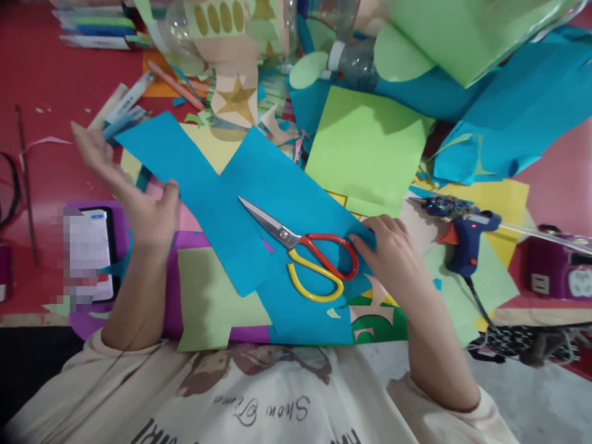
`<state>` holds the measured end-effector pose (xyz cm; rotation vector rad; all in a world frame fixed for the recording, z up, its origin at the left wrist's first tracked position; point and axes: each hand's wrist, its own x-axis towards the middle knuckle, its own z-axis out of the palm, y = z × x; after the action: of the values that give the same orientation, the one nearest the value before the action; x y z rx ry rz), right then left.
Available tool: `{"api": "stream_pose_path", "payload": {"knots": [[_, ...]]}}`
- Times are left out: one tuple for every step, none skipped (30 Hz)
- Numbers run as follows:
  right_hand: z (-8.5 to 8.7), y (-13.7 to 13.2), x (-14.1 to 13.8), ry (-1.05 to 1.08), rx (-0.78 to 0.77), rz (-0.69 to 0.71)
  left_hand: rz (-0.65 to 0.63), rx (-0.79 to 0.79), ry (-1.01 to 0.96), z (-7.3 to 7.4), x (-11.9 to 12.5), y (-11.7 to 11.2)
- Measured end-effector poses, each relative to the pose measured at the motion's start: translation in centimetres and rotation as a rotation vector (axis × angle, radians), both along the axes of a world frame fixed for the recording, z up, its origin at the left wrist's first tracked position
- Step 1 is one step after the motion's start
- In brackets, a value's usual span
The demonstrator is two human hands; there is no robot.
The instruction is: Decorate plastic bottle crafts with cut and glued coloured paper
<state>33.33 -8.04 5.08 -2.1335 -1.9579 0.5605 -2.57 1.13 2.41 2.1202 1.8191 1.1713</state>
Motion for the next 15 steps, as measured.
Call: {"api": "stream_pose_path", "payload": {"knots": [[0.1,0.0,0.0,0.032,-0.007,-0.007,-0.011,0.052,-0.005,0.1,0.4,-0.3],[0.4,0.0,-0.1,0.065,-0.023,-0.026,-0.054,0.055,0.0,0.1,0.8,-0.6],[0.7,0.0,-0.2,0.095,-0.036,-0.058,-0.098,0.009,-0.003,0.0,1.3,-0.8],[1.0,-0.1,-0.3,0.121,-0.03,-0.103,-0.155,-0.048,-0.001,0.0,1.7,-1.1],[1.3,-0.2,-0.5,0.145,0.001,-0.149,-0.211,-0.109,0.007,-0.2,2.1,-1.3],[1.6,-0.2,-0.6,0.168,0.06,-0.185,-0.253,-0.153,0.016,-0.3,2.5,-1.5],[1.8,-0.2,-0.7,0.187,0.144,-0.208,-0.287,-0.179,0.022,-0.5,2.7,-1.7],[2.0,-0.2,-0.8,0.197,0.236,-0.222,-0.311,-0.194,0.019,-0.7,2.9,-1.7],[2.1,0.0,-0.8,0.2,0.318,-0.231,-0.325,-0.203,0.004,-0.9,3.0,-1.7],[2.3,0.3,-0.8,0.196,0.384,-0.239,-0.33,-0.212,-0.023,-1.0,3.1,-1.7],[2.5,0.7,-0.7,0.189,0.431,-0.25,-0.329,-0.222,-0.06,-1.1,3.0,-1.7],[2.8,1.1,-0.6,0.179,0.464,-0.266,-0.324,-0.236,-0.105,-1.2,3.0,-1.6],[3.1,1.6,-0.3,0.176,0.492,-0.285,-0.32,-0.252,-0.152,-1.3,2.9,-1.5],[3.5,2.1,0.2,0.178,0.525,-0.31,-0.319,-0.267,-0.198,-1.3,2.9,-1.4],[3.8,2.6,0.7,0.189,0.555,-0.339,-0.323,-0.281,-0.242,-1.4,2.9,-1.3]]}}
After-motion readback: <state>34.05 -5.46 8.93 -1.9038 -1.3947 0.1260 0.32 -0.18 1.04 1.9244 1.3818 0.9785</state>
